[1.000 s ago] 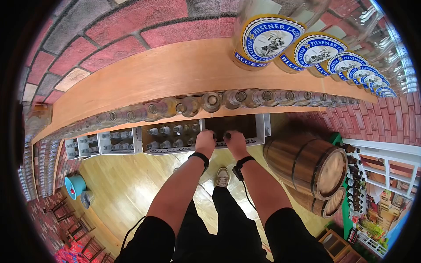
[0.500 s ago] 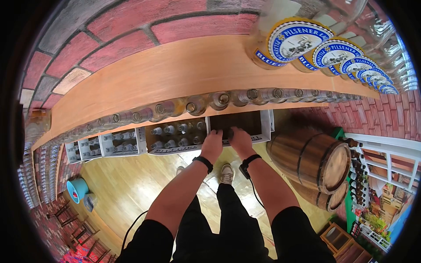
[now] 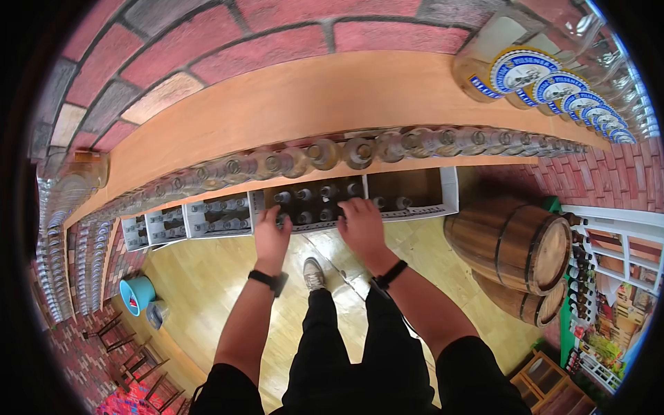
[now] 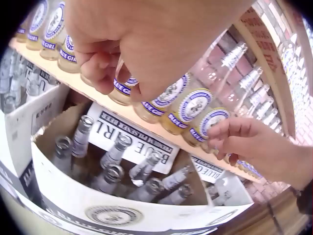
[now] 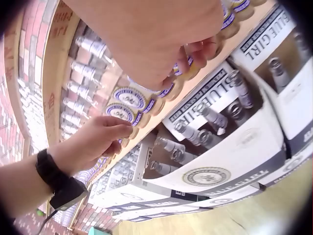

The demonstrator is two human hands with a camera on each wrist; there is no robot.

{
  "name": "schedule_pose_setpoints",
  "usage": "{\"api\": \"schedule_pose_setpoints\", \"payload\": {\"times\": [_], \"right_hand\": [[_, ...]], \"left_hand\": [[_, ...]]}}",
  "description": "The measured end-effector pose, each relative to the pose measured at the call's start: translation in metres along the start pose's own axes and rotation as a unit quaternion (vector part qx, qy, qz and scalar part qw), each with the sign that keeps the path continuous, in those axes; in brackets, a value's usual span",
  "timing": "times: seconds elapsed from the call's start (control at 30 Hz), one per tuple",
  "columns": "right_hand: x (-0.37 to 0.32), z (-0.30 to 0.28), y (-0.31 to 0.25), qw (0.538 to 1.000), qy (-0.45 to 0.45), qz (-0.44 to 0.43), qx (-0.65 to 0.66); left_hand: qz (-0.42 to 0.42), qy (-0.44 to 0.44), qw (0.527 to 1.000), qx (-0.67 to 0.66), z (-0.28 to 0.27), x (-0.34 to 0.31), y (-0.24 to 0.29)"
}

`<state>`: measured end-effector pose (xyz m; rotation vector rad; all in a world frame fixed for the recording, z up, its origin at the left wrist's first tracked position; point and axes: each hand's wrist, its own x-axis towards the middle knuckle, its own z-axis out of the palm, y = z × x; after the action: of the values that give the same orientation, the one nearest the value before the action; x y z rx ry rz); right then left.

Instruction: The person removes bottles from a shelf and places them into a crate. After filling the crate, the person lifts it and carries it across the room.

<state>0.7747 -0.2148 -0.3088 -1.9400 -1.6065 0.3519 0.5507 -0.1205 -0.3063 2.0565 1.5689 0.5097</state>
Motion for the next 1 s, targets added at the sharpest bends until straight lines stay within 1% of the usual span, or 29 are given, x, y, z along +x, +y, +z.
{"api": "schedule_pose_setpoints", "payload": {"times": [0.03, 0.07, 0.1, 0.13, 0.17, 0.2, 0.23, 0.27, 0.3, 0.33, 0.37, 0.43, 0.53, 0.57, 0.6, 0.63, 0.7, 0.73, 0.77, 0.8, 0.83, 0.93, 1.0], "right_hand": [[0.010, 0.016, -0.013, 1.000, 0.001, -0.001, 0.006], [0.021, 0.032, -0.024, 1.000, -0.005, -0.020, -0.012], [0.031, 0.047, -0.033, 0.999, -0.010, -0.040, -0.030], [0.040, 0.062, -0.038, 0.999, -0.010, -0.040, -0.025], [0.049, 0.076, -0.043, 0.996, -0.013, -0.053, -0.064], [0.056, 0.090, -0.045, 0.992, -0.015, -0.068, -0.103], [0.060, 0.103, -0.044, 0.992, -0.016, -0.069, -0.102], [0.062, 0.115, -0.044, 0.987, -0.021, -0.066, -0.145], [0.064, 0.126, -0.042, 0.980, -0.024, -0.064, -0.188], [0.064, 0.133, -0.040, 0.972, -0.089, -0.046, -0.212], [0.063, 0.140, -0.038, 0.972, -0.091, -0.046, -0.214], [0.062, 0.148, -0.034, 0.963, -0.083, -0.050, -0.253], [0.066, 0.154, -0.028, 0.967, -0.100, -0.055, -0.228], [0.069, 0.155, -0.026, 0.967, -0.101, -0.054, -0.230], [0.072, 0.156, -0.024, 0.963, -0.081, -0.081, -0.243], [0.075, 0.157, -0.022, 0.959, -0.062, -0.107, -0.256], [0.079, 0.158, -0.017, 0.958, -0.056, -0.118, -0.255], [0.079, 0.158, -0.016, 0.958, -0.048, -0.129, -0.253], [0.076, 0.158, -0.016, 0.958, -0.051, -0.127, -0.253], [0.074, 0.157, -0.017, 0.962, -0.070, -0.106, -0.241], [0.073, 0.157, -0.018, 0.966, -0.090, -0.085, -0.229], [0.073, 0.157, -0.015, 0.968, -0.077, -0.104, -0.217], [0.073, 0.160, -0.014, 0.968, -0.066, -0.107, -0.219]], "left_hand": [[-0.007, -0.010, 0.999, 0.048, -0.004, 0.011, -0.011], [-0.015, -0.021, 0.995, 0.096, -0.008, 0.021, -0.022], [-0.016, -0.020, 0.995, 0.101, -0.011, 0.030, -0.027], [-0.007, -0.064, 0.988, 0.139, -0.010, 0.037, -0.028], [0.001, -0.109, 0.978, 0.176, -0.008, 0.043, -0.028], [0.010, -0.131, 0.970, 0.204, -0.004, 0.049, -0.029], [0.018, -0.152, 0.961, 0.231, 0.001, 0.055, -0.030], [0.042, -0.141, 0.957, 0.249, 0.006, 0.057, -0.032], [0.040, -0.141, 0.958, 0.248, 0.013, 0.062, -0.038], [0.032, -0.171, 0.949, 0.263, 0.020, 0.067, -0.044], [0.025, -0.201, 0.939, 0.277, 0.026, 0.069, -0.051], [0.038, -0.190, 0.940, 0.281, 0.032, 0.068, -0.061], [0.056, -0.184, 0.938, 0.290, 0.039, 0.072, -0.074], [0.074, -0.180, 0.937, 0.290, 0.040, 0.074, -0.078], [0.092, -0.176, 0.936, 0.290, 0.041, 0.076, -0.082], [0.093, -0.177, 0.936, 0.289, 0.042, 0.078, -0.085], [0.159, -0.164, 0.922, 0.312, 0.045, 0.081, -0.092], [0.160, -0.167, 0.922, 0.311, 0.046, 0.083, -0.096], [0.166, -0.152, 0.926, 0.303, 0.046, 0.085, -0.100], [0.171, -0.135, 0.930, 0.296, 0.045, 0.087, -0.100], [0.171, -0.136, 0.930, 0.296, 0.044, 0.087, -0.099], [0.165, -0.130, 0.935, 0.286, 0.042, 0.088, -0.099], [0.204, -0.095, 0.932, 0.284, 0.045, 0.089, -0.100]]}}
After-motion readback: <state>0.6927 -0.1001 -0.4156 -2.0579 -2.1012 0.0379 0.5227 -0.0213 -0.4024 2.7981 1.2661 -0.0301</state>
